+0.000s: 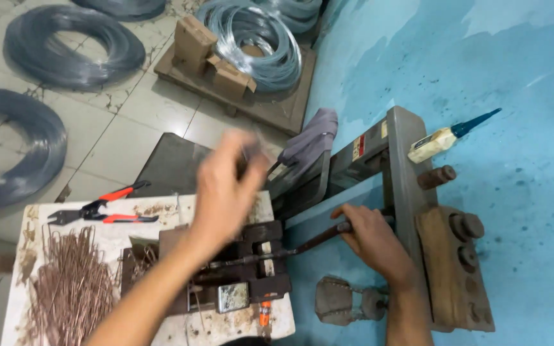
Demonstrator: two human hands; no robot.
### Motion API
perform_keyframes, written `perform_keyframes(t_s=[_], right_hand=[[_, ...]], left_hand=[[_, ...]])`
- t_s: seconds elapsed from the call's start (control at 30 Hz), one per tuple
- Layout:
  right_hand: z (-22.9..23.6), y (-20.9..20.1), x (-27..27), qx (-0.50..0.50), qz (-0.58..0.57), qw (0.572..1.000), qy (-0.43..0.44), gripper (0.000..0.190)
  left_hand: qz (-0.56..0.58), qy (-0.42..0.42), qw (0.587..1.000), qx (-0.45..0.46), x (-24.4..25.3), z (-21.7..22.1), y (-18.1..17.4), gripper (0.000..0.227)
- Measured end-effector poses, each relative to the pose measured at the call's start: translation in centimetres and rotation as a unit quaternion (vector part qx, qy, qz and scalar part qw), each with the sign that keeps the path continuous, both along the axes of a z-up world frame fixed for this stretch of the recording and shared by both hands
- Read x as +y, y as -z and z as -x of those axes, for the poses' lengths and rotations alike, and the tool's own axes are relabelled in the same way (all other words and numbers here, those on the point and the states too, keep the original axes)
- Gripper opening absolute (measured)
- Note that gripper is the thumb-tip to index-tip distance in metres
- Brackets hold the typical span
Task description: Using a manual crank-operated machine to bend straight metal wires into a specific shape.
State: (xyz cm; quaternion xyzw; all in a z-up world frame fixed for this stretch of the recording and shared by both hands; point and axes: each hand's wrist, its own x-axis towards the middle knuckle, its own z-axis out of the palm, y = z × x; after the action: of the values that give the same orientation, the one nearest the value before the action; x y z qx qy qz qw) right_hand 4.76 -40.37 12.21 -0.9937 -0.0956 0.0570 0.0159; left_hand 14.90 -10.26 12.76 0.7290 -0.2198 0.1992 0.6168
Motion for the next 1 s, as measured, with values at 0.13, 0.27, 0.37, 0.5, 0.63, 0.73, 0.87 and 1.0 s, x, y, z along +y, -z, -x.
perform_keyframes(t_s=[0.13,0.27,0.37,0.5,0.63,0.73,0.87,1.0], right_hand=[[-1.8,-0.3,-0.6,-0.023,-0.111,0.991,-0.074,0.027],[-3.7,0.8,0.1,-0.074,-0.135,0.983,-0.102,0.012],[-5.6,3.0,0.5,-0.12,-0.142,0.976,-0.114,0.023],[-9.5,8.1,0.0,-0.201,-0.089,0.969,-0.113,0.021],[-11.6,18.4,-2.4,-0.169,-0.013,0.985,-0.044,0.032],[-10.5,30.3,-8.1,-0.181,0.01,0.976,-0.118,0.039],[-2.1,39.6,-10.6,0.142,-0.015,0.989,-0.02,0.014],[9.4,23.5,-2.0,0.422,0.026,0.906,0.028,0.013]], left_hand=[[-0.024,0.136,0.978,-0.155,1.3,8.5,0.4,0.052],[-0.072,0.209,0.96,-0.171,2.9,14.9,4.4,0.043],[-0.189,0.216,0.938,-0.194,2.9,18.7,10.3,0.01],[-0.254,0.228,0.926,-0.161,1.9,20.9,14.1,0.016],[-0.293,0.229,0.915,-0.155,2.4,21.2,13.3,0.038],[-0.271,0.257,0.917,-0.141,2.4,20.5,12.4,0.013],[-0.358,0.264,0.882,-0.158,1.6,19.9,12.7,0.018],[-0.317,0.3,0.878,-0.196,1.4,19.1,13.9,0.015]])
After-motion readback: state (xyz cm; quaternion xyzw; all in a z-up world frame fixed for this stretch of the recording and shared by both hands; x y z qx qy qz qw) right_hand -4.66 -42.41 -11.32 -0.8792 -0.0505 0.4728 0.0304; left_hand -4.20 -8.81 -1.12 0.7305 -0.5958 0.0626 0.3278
